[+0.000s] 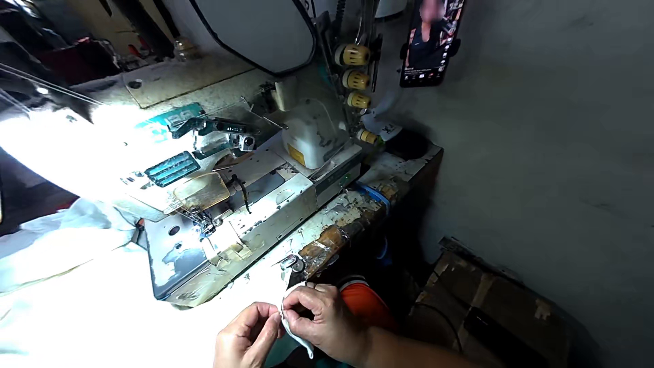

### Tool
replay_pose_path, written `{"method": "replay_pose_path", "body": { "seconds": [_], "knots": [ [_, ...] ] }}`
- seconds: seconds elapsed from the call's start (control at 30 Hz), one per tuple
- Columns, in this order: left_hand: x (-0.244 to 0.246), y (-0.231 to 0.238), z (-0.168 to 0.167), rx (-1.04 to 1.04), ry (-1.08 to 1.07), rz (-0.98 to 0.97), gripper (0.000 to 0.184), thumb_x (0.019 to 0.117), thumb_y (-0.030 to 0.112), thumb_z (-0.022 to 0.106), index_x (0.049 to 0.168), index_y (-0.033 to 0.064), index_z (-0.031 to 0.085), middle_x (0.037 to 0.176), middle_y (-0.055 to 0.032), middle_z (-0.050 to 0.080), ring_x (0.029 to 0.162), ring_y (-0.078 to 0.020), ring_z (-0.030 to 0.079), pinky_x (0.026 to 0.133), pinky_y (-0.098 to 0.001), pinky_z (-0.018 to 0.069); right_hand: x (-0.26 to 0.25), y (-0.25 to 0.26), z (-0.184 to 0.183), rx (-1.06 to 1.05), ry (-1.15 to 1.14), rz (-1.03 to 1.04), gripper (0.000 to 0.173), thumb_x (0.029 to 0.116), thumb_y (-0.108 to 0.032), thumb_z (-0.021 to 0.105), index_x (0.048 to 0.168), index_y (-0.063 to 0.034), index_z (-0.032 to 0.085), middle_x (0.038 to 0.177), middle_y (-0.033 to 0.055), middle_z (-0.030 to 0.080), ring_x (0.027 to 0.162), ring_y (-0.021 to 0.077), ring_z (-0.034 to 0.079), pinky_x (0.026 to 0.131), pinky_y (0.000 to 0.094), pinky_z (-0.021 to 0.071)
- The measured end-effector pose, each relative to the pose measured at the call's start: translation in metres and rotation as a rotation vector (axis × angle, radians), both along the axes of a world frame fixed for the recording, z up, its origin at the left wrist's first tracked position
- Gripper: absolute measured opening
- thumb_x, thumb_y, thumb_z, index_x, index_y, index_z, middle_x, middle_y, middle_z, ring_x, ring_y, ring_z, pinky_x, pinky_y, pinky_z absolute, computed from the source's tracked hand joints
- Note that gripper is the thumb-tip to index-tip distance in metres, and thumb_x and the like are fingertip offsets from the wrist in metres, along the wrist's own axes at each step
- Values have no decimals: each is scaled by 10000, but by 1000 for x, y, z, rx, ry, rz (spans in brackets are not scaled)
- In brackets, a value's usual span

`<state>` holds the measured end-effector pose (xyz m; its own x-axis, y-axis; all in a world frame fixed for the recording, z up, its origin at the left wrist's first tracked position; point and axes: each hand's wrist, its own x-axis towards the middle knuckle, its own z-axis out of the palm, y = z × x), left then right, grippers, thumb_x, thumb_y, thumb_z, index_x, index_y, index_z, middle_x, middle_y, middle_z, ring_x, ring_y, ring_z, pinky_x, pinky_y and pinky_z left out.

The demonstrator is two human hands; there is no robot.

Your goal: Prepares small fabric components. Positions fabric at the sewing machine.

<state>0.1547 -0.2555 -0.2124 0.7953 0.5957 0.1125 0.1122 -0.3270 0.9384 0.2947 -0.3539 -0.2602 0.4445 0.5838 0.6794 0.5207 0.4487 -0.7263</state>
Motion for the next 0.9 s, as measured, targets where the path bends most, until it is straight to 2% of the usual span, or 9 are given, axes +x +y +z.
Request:
{"method": "replay_pose_path", "body": {
  "seconds": [0.13, 0.33, 0.53, 0.6, 0.67, 0.73, 0.8, 0.87, 0.9],
  "knots": [
    [-9, -2, 3, -47, -2, 15, 82, 945, 7, 641, 988, 26, 708, 861, 32, 742, 771, -51, 723, 762, -245, 624, -3, 0, -1, 6, 84, 58, 55, 864, 12, 673, 886, 41, 715, 834, 107, 724, 751, 50, 672, 706, 143, 537],
    [-6, -4, 1, 14, -35, 29, 83, 923, -11, 637, 945, 23, 710, 839, 33, 732, 746, -33, 710, 730, -223, 616, 2, -6, 2, 13, 2, 95, 84, 888, -1, 688, 943, 50, 726, 928, 135, 751, 889, 99, 718, 824, 179, 561],
    [8, -7, -4, 122, 18, -51, 79, 928, 11, 640, 952, -2, 714, 857, 5, 729, 755, -24, 704, 734, -211, 611, 12, -13, -4, 11, -275, -157, 38, 882, -56, 662, 875, -34, 693, 779, 79, 705, 722, 118, 675, 695, 190, 543],
    [12, -10, -3, 90, 19, -66, 84, 933, 0, 625, 954, 7, 706, 841, 18, 726, 747, -26, 702, 728, -215, 609, 16, -18, -4, -4, -128, -71, 32, 868, -37, 674, 878, -13, 693, 806, 92, 718, 746, 98, 683, 700, 179, 539],
    [15, -14, 4, -41, 12, -77, 127, 952, -26, 589, 972, 41, 695, 836, 46, 730, 758, -43, 710, 748, -247, 614, 21, -24, -4, -14, 185, 114, 47, 866, 22, 672, 903, 44, 692, 860, 100, 724, 765, 41, 681, 711, 150, 552],
    [17, -15, 11, -145, 7, -78, 177, 964, -42, 563, 982, 82, 687, 840, 71, 740, 770, -48, 721, 770, -263, 619, 25, -29, -4, -36, 501, 279, 82, 879, 61, 632, 945, 53, 680, 915, 49, 711, 798, 6, 669, 735, 166, 571],
    [16, -15, 11, -155, 10, -89, 179, 965, -45, 560, 984, 87, 679, 837, 75, 735, 768, -48, 717, 764, -261, 616, 27, -29, -4, -68, 673, 420, 128, 930, 6, 629, 1057, 20, 631, 948, -3, 685, 822, 8, 652, 758, 201, 562],
    [14, -15, 6, -108, 39, -108, 144, 962, -39, 563, 991, 62, 662, 824, 68, 728, 748, -47, 712, 732, -258, 617, 24, -25, 0, -108, 684, 505, 420, 918, -47, 715, 1268, 22, 494, 971, 45, 680, 846, 83, 700, 791, 283, 607],
    [13, -14, 4, -99, 47, -112, 142, 966, -35, 548, 997, 64, 644, 821, 72, 721, 742, -46, 710, 718, -259, 617, 22, -23, 3, -136, 632, 479, 529, 899, -44, 740, 1335, 35, 451, 944, 61, 666, 816, 85, 693, 771, 275, 603]
  ]
}}
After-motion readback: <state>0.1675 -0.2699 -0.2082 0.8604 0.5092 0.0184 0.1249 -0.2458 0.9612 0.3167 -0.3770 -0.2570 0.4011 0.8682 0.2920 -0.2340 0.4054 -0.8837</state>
